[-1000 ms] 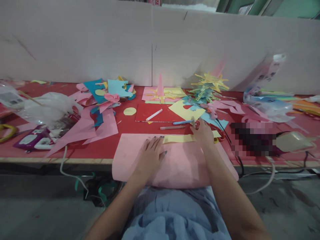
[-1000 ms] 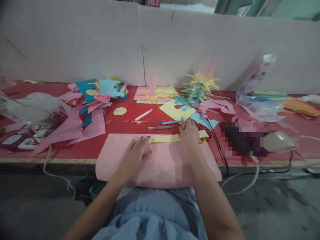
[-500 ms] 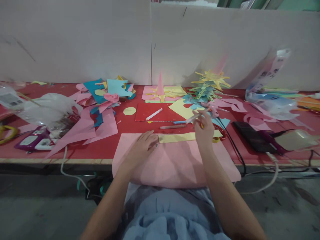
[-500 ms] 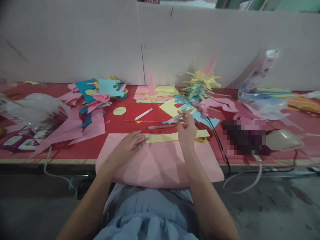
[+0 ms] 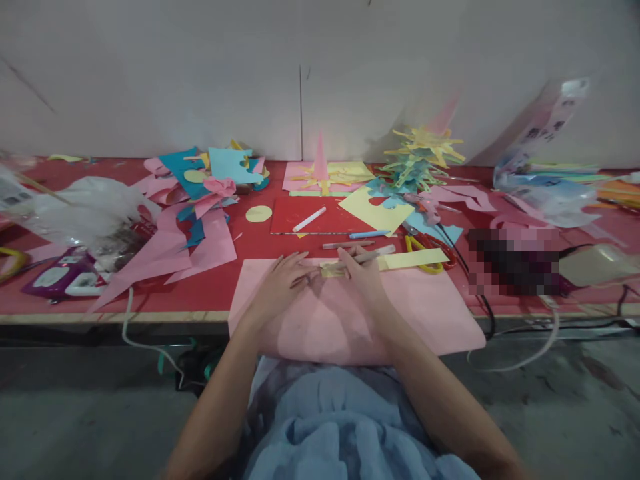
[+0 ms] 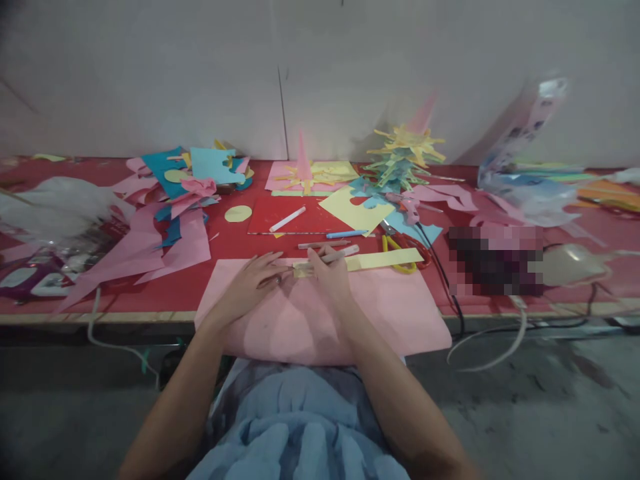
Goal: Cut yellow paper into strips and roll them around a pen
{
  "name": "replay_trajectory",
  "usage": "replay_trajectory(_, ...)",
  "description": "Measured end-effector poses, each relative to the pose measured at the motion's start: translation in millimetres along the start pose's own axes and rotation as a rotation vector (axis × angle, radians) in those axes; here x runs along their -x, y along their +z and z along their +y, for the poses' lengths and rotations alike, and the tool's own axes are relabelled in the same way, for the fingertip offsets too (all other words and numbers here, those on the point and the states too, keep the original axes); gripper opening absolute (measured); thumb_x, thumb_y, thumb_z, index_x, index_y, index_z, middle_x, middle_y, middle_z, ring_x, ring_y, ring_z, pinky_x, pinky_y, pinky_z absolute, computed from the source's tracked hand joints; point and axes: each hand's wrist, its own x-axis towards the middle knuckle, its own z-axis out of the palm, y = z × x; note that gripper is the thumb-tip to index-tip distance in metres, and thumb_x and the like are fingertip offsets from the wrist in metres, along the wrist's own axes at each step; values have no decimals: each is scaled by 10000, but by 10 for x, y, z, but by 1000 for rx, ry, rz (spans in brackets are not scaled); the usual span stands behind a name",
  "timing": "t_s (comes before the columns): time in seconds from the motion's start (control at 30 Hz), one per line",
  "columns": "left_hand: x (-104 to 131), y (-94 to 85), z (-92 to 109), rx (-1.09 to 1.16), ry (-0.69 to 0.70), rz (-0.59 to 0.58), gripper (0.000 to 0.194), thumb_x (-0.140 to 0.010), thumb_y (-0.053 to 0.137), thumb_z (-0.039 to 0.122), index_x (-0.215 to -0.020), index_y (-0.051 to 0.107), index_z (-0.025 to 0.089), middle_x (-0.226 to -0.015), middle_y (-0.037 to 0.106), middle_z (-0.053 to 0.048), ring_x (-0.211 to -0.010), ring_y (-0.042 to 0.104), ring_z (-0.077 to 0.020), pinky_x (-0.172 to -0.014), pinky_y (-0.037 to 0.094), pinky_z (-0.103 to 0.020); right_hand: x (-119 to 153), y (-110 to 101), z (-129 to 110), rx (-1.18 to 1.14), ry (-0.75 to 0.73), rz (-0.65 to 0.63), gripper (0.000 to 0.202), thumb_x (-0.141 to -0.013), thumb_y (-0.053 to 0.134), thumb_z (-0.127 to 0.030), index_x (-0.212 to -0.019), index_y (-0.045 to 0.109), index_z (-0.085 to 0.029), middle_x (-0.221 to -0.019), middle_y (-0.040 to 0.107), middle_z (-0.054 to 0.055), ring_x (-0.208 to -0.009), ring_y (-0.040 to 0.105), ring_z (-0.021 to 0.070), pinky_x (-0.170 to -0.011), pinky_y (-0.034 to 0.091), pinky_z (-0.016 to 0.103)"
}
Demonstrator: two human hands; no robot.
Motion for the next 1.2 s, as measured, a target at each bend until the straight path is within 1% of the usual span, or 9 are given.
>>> replay_trajectory(0.07,-1,12,4,-1,-15,1,334,-907,453,180,-1162,637,291,-1455,446,-23,-1363,365,-207,-1146,250,-496,-9,-1,10,59,-7,-1,359,-786,593,-430,-579,373,-237,-426,380,-77,-429,392,105,-477,337,242)
replay_trajectory(0.23,5,39,10,-4,-38,22,342,-906,432,173,-1148,642,292,-1458,442,-18,-1360,371,-210,-1142,256,-499,-5,6,46,203,-26,-49,337,-800,568,-428,-599,373,-242,-405,424,-75,-411,423,116,-466,343,245)
replay_trajectory(0.33,6,42,19,-2,-37,31,338,-905,430,173,-1144,642,284,-1453,449,-22,-1357,376,-204,-1145,256,-492,-6,5,61,240,-43,-71,334,-805,552,-432,-597,375,-240,-403,438,-72,-404,432,116,-463,344,241)
replay_trajectory(0.43,5,39,28,-8,-35,29,331,-904,436,170,-1139,646,272,-1447,457,-33,-1354,382,-203,-1143,263,-486,-6,3,69,247,-36,-89,327,-804,548,-416,-593,372,-238,-402,441,-71,-404,432,114,-463,341,237)
replay_trajectory(0.63,0,42,18,-8,-18,37,335,-910,427,167,-1141,642,277,-1446,460,-25,-1357,380,-201,-1142,265,-498,-13,-8,90,240,-41,-43,306,-793,547,-380,-601,354,-241,-408,415,-79,-417,424,115,-469,334,235)
replay_trajectory(0.77,2,43,8,-10,-8,28,335,-908,430,166,-1147,640,273,-1447,458,-26,-1359,376,-203,-1144,263,-498,-13,-11,89,215,-44,-60,291,-808,526,-391,-614,368,-242,-418,432,-75,-416,431,115,-462,337,234)
replay_trajectory(0.97,2,26,32,-11,-29,25,329,-920,420,183,-1143,646,270,-1446,459,-28,-1355,381,-198,-1148,260,-469,-6,0,84,216,4,-57,289,-780,547,-336,-587,353,-243,-378,400,-85,-387,390,109,-443,332,235)
replay_trajectory(1.1,-2,27,34,-13,-26,24,334,-915,420,175,-1140,647,269,-1448,457,-31,-1357,378,-208,-1145,259,-489,-11,-2,85,230,-21,-72,292,-786,546,-355,-585,368,-241,-386,428,-77,-393,422,115,-451,342,237)
replay_trajectory(1.2,-1,32,31,-15,-24,28,339,-908,428,168,-1144,644,279,-1444,461,-24,-1354,381,-207,-1139,269,-488,-11,-3,79,248,-26,-48,293,-783,540,-346,-579,357,-241,-385,409,-80,-390,403,112,-445,333,236)
